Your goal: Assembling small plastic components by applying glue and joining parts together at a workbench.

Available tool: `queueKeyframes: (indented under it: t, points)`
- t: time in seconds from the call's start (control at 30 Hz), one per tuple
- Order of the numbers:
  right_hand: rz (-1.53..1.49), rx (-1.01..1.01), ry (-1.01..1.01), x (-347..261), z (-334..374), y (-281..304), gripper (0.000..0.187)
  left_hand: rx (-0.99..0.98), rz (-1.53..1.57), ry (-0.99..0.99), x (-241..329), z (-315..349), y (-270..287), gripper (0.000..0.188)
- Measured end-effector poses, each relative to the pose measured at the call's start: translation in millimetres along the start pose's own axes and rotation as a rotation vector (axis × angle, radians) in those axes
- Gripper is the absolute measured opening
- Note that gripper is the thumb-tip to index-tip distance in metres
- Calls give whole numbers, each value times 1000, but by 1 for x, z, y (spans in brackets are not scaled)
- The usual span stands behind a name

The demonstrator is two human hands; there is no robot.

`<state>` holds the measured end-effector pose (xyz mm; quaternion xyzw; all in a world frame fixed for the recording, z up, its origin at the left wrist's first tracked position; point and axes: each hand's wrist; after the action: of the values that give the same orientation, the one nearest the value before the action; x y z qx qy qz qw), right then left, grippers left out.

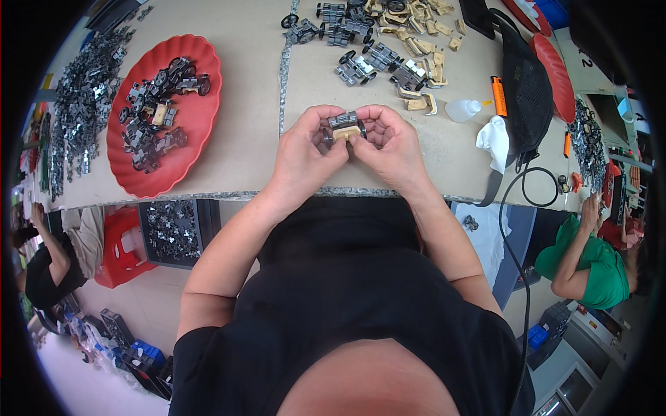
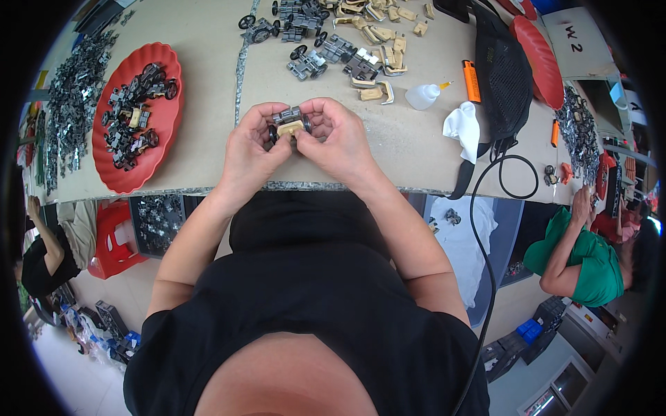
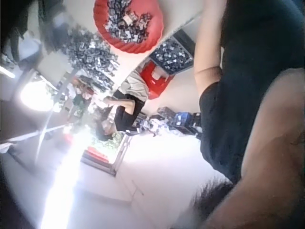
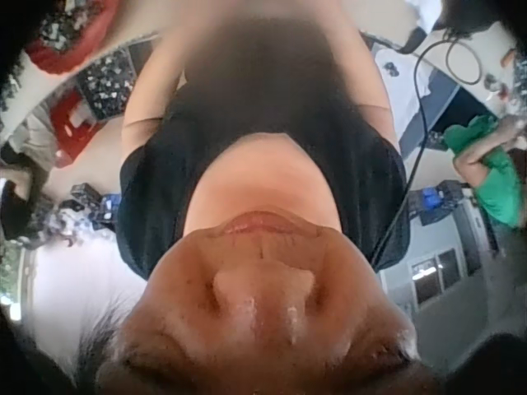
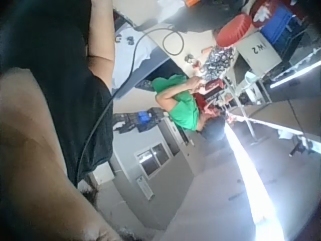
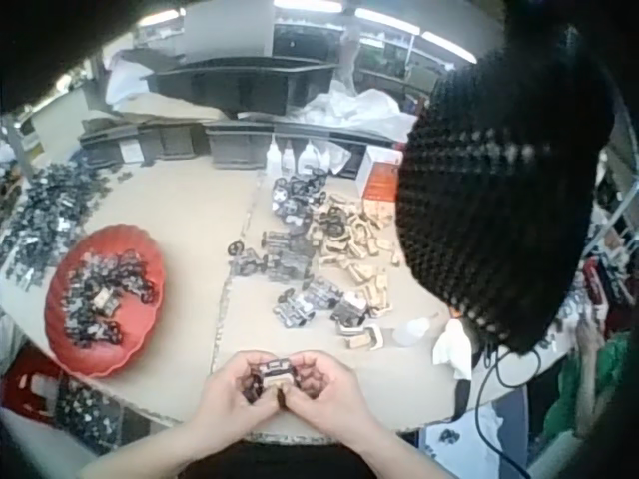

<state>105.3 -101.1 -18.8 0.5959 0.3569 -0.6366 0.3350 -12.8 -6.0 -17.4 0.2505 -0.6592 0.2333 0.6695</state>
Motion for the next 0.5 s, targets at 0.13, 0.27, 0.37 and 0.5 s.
queueKeyframes:
  t: [0.13,0.27,0.37,0.5]
  points:
    - [-3,34,6,-1,1,-2,31,3,-80,-55,-6,1,0,33]
    - [49,60,59,1,0,-4,30,46,-85,-129,-5,1,-2,32]
    - [3,58,48,2,5,-5,31,38,-29,-100,0,7,-4,32]
    - [18,48,33,1,8,-4,31,40,-34,-104,-2,8,-4,32]
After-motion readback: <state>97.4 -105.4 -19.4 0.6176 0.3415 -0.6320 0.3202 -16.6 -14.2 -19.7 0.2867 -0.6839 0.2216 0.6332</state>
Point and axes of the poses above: each hand's wrist, its own z-axis away from the middle knuckle, its own y-axis out of the back of the hand, x = y × z, and after that the axes turned 2 degrees about y, right-handed
